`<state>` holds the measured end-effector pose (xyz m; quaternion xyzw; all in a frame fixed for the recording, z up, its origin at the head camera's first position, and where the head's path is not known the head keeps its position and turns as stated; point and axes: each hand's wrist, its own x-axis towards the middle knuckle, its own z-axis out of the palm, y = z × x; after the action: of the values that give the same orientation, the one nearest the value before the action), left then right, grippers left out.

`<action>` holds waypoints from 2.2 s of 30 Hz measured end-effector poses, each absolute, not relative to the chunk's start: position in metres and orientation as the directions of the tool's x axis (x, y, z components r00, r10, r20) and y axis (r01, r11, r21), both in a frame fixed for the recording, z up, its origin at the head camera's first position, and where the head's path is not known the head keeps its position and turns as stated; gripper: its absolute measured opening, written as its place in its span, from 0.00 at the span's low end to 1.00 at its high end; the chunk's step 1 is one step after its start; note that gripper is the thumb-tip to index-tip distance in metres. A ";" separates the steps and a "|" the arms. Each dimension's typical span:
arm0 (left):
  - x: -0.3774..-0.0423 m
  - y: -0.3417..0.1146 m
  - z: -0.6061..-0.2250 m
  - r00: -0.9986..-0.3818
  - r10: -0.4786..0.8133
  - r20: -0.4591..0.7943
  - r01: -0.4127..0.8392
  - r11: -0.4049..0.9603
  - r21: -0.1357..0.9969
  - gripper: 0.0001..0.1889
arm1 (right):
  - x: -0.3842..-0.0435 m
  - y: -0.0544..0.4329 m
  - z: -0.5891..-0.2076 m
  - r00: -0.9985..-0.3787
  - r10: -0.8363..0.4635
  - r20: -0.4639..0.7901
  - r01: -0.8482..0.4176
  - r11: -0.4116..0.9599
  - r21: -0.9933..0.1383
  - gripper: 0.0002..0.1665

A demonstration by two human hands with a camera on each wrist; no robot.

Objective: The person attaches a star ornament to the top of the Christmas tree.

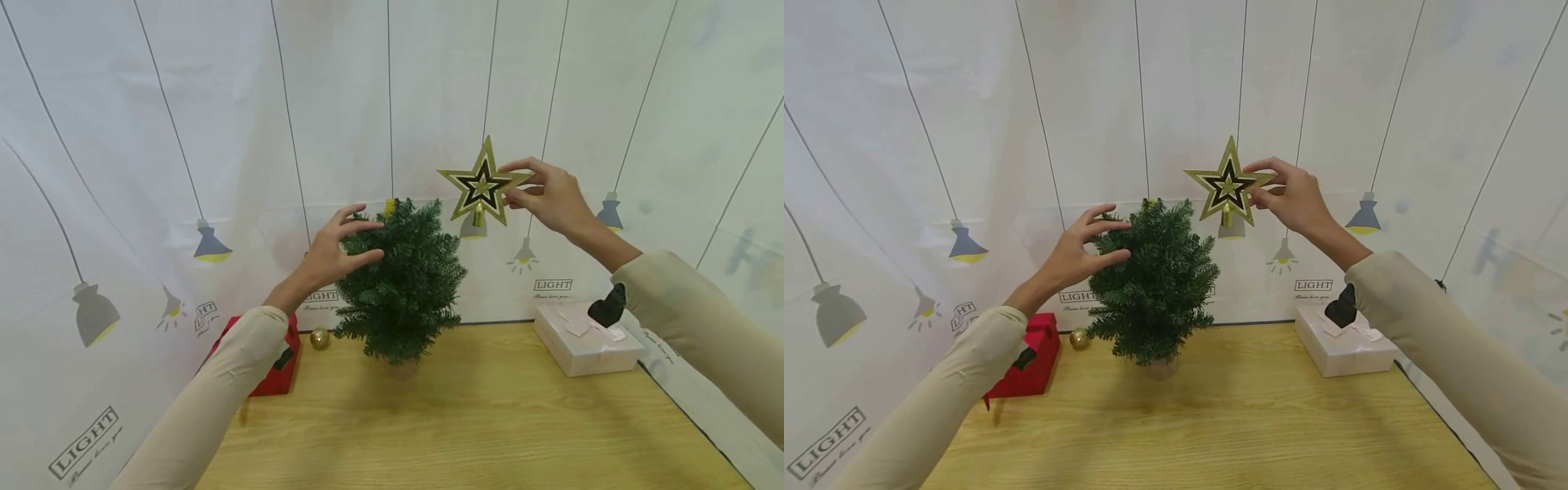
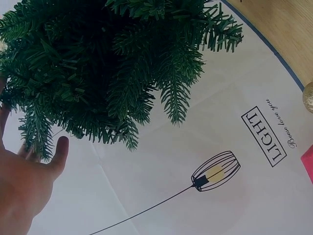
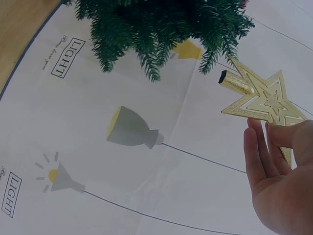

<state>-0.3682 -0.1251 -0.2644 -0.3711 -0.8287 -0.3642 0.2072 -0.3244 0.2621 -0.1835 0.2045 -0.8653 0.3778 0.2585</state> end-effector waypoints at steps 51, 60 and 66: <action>-0.369 -0.132 -0.267 -0.610 0.480 0.630 0.788 0.445 0.425 0.27 | -0.362 0.160 -0.153 -0.774 -0.176 0.608 -0.624 0.374 -0.686 0.21; -0.370 -0.132 -0.268 -0.606 0.481 0.634 0.792 0.441 0.423 0.27 | -0.368 0.150 -0.155 -0.771 -0.196 0.606 -0.631 0.372 -0.681 0.21; -0.370 -0.131 -0.268 -0.609 0.481 0.631 0.790 0.442 0.426 0.27 | -0.372 0.143 -0.154 -0.764 -0.197 0.614 -0.638 0.365 -0.678 0.20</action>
<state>-0.3702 -0.1314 -0.2676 -0.3865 -0.8215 -0.3601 0.2146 -0.3724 0.1429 -0.1536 0.2623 -0.7960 0.4986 0.2214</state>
